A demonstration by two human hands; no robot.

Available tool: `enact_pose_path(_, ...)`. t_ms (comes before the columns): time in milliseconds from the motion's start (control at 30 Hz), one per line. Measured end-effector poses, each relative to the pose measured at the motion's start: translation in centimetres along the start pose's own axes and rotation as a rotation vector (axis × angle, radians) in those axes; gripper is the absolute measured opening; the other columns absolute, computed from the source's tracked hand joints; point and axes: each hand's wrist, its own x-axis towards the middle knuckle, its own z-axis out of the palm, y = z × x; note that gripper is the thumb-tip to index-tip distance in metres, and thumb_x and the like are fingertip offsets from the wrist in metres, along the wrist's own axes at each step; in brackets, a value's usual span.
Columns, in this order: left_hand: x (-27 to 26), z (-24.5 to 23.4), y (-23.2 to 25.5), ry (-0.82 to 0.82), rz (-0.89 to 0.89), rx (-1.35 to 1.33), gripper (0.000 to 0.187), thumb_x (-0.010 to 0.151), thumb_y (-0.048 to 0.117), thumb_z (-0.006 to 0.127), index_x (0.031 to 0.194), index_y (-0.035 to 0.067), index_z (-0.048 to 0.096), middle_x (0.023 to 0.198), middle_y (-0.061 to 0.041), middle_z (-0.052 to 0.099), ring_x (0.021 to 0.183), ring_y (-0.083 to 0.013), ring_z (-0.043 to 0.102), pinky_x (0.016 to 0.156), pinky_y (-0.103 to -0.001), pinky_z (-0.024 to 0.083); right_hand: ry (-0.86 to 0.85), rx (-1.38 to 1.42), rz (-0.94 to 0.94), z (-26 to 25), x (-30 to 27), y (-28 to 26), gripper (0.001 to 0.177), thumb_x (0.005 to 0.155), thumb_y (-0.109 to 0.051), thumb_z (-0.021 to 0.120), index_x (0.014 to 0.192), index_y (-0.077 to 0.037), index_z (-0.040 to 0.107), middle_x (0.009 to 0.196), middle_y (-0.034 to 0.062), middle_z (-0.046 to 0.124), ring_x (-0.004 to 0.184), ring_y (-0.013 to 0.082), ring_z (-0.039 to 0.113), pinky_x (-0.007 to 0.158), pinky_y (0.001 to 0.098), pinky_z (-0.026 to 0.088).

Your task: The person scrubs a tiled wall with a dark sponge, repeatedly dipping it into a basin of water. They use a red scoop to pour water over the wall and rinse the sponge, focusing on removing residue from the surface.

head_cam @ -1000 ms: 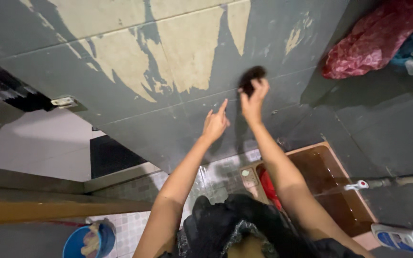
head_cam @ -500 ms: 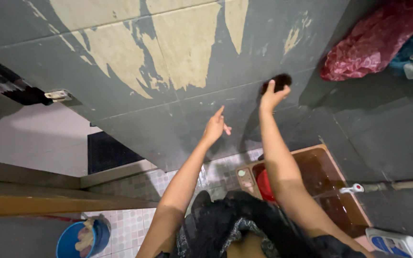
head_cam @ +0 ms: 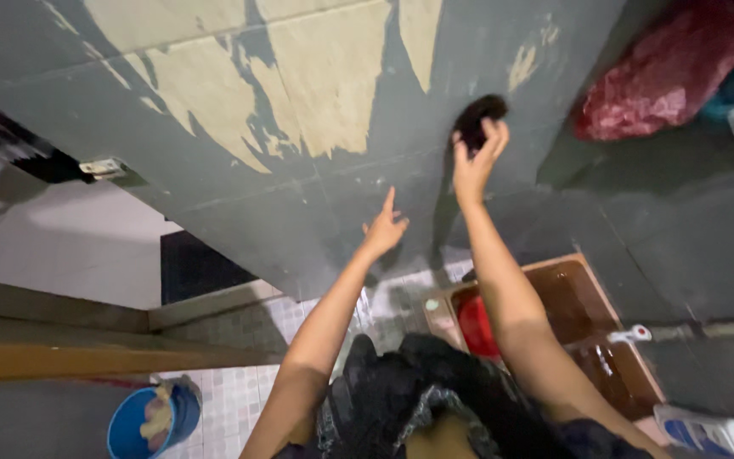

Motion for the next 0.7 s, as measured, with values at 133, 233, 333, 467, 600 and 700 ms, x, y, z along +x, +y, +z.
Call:
enact_pose_path(133,0.8,0.7,-1.3,-0.026,0.134,-0.186,0.066,0.106,0.037,0.046,0.167,0.020,0.028,0.120,-0.014,0.083,0.124,-0.0260,0.071,0.116,-0.050,0.040,0.275,0.037,0.471,1.3,1.9,2.5,0.061,0.095,-0.023,0.079,0.138,0.002,0.045,0.138,0.0215,0.050,0.129,0.0368,0.050,0.114,0.0473,0.039)
enact_pose_path(233,0.4,1.8,-2.4,0.024,0.311,-0.261,0.068,0.103,0.022,0.048,0.168,0.021,0.029,0.130,-0.019,0.074,0.123,-0.0274,0.069,0.108,-0.037,0.049,0.064,0.060,0.270,0.3,-0.4,0.4,0.057,0.097,-0.023,0.077,0.138,0.002,0.046,0.140,0.0226,0.046,0.133,0.0376,0.047,0.115,0.0484,0.038)
enact_pose_path(333,0.4,1.4,-1.8,0.040,0.258,-0.224,0.081,0.092,0.013,0.061,0.162,0.020,0.022,0.145,-0.019,0.058,0.110,-0.0290,0.065,0.097,-0.037,0.050,-0.019,0.036,0.105,0.4,-1.8,-1.0,0.057,0.098,-0.022,0.076,0.140,0.002,0.045,0.144,0.0250,0.042,0.137,0.0392,0.043,0.117,0.0503,0.035)
enact_pose_path(467,0.6,2.5,-2.3,0.002,0.208,-0.261,0.083,0.089,0.013,0.067,0.160,0.017,0.024,0.142,-0.020,0.057,0.097,-0.0272,0.064,0.092,-0.037,0.052,0.076,0.409,1.180,0.7,-2.9,2.4,0.068,0.084,-0.028,0.068,0.136,-0.008,0.029,0.138,0.0152,0.045,0.123,0.0364,0.053,0.096,0.0574,0.044)
enact_pose_path(600,1.5,3.2,-4.3,-0.017,0.324,-0.275,0.067,0.093,0.016,0.067,0.155,0.011,0.041,0.142,-0.020,0.059,0.102,-0.0215,0.065,0.093,-0.035,0.053,0.009,-0.039,0.272,2.4,-7.4,3.4,0.067,0.099,-0.024,0.082,0.143,-0.004,0.034,0.141,0.0222,0.045,0.130,0.0367,0.048,0.107,0.0528,0.045)
enact_pose_path(700,0.6,3.5,-5.1,-0.040,0.285,-0.224,0.063,0.092,0.017,0.067,0.151,0.010,0.046,0.136,-0.019,0.062,0.093,-0.0216,0.064,0.089,-0.034,0.054,-0.019,0.144,0.631,1.8,-8.2,2.9,0.067,0.091,-0.023,0.077,0.140,-0.007,0.034,0.137,0.0182,0.045,0.120,0.0359,0.052,0.092,0.0507,0.052)
